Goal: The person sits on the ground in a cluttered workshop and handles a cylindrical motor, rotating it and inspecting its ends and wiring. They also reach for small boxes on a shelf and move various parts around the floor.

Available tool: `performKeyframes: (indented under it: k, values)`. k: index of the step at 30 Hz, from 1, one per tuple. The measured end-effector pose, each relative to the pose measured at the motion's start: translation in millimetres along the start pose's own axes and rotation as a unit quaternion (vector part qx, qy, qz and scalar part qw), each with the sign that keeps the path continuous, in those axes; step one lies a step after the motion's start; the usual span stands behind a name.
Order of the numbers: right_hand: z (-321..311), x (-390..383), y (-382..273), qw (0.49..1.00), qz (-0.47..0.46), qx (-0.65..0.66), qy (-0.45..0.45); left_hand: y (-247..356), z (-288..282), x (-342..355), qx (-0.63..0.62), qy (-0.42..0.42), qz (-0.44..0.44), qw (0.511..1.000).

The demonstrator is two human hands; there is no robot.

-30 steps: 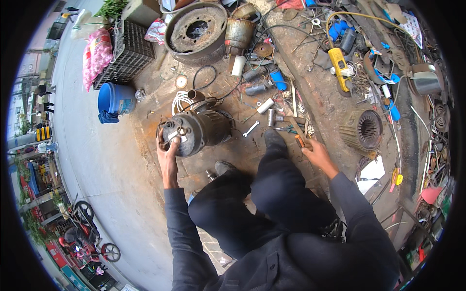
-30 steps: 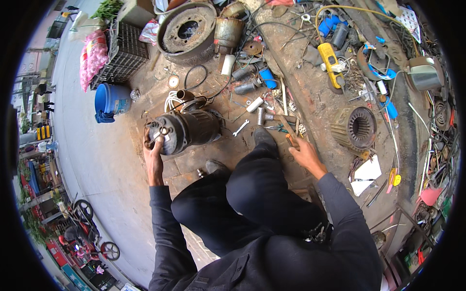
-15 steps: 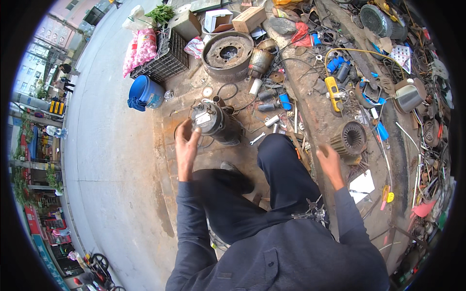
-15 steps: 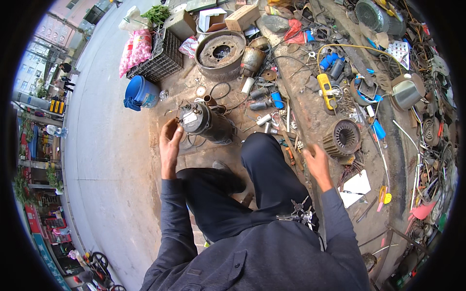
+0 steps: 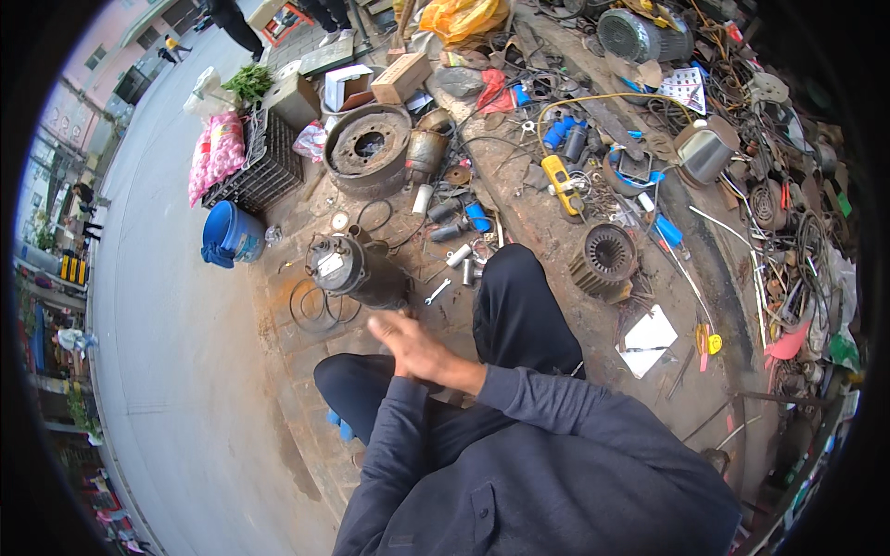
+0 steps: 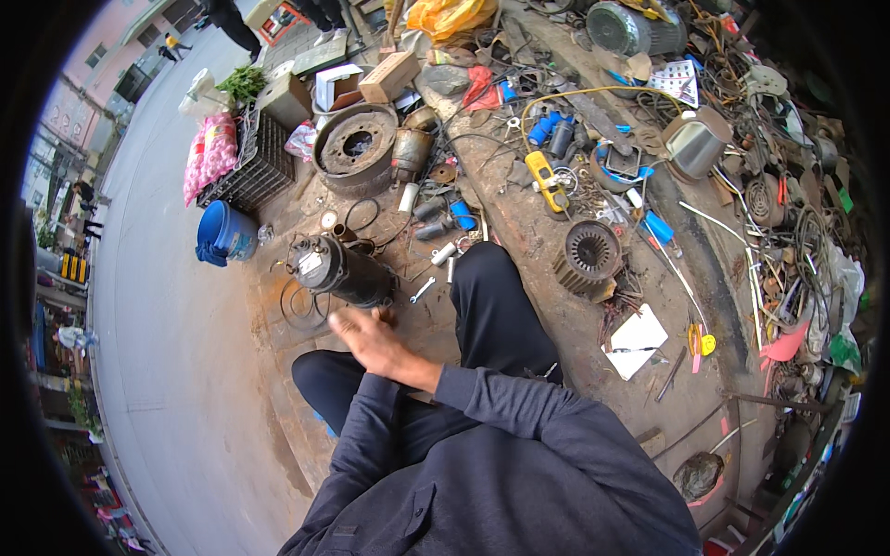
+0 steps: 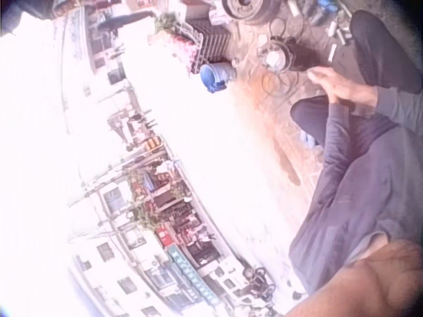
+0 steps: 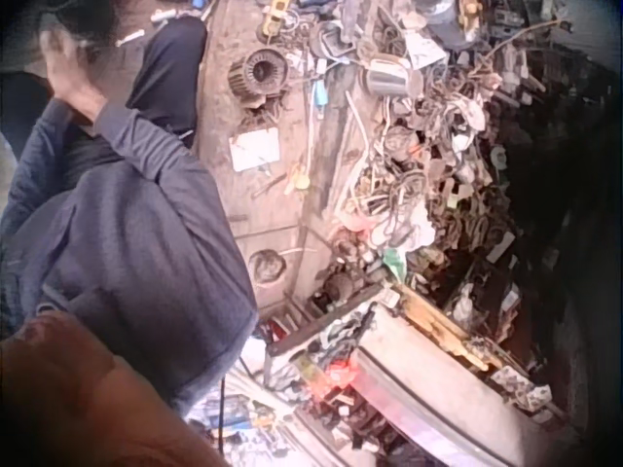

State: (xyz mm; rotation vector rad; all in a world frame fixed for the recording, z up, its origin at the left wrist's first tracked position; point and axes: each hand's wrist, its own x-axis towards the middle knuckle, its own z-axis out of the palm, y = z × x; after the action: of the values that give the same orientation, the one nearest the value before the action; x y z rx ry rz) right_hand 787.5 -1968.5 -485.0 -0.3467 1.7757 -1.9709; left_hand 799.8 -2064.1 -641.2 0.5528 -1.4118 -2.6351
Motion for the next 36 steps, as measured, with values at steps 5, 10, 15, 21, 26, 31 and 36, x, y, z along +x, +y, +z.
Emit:
performKeyframes:
  k: [5,10,15,21,26,31,36]
  values:
    - [-19,14,27,0.864,-0.266,-0.426,0.035,3,14,-14,-0.294,-0.219,-0.128,0.921]
    - [-68,44,94,0.960,-0.114,-0.246,0.074,73,67,-45,-0.151,-0.058,-0.216,0.963]
    - [-45,41,117,0.943,0.213,0.244,0.080,46,73,-31,0.206,0.003,0.050,0.977]
    - [14,7,134,0.904,0.242,0.339,0.099,19,25,-30,0.511,0.007,0.094,0.855]
    - [-18,18,129,0.884,0.267,0.380,0.041,16,58,-46,0.302,0.042,-0.124,0.944]
    - [-43,20,115,0.860,0.320,0.391,0.066,3,75,-55,0.173,0.074,-0.140,0.972]
    - [-23,13,116,0.921,0.273,0.266,0.079,-32,20,-24,0.422,0.043,0.039,0.905]
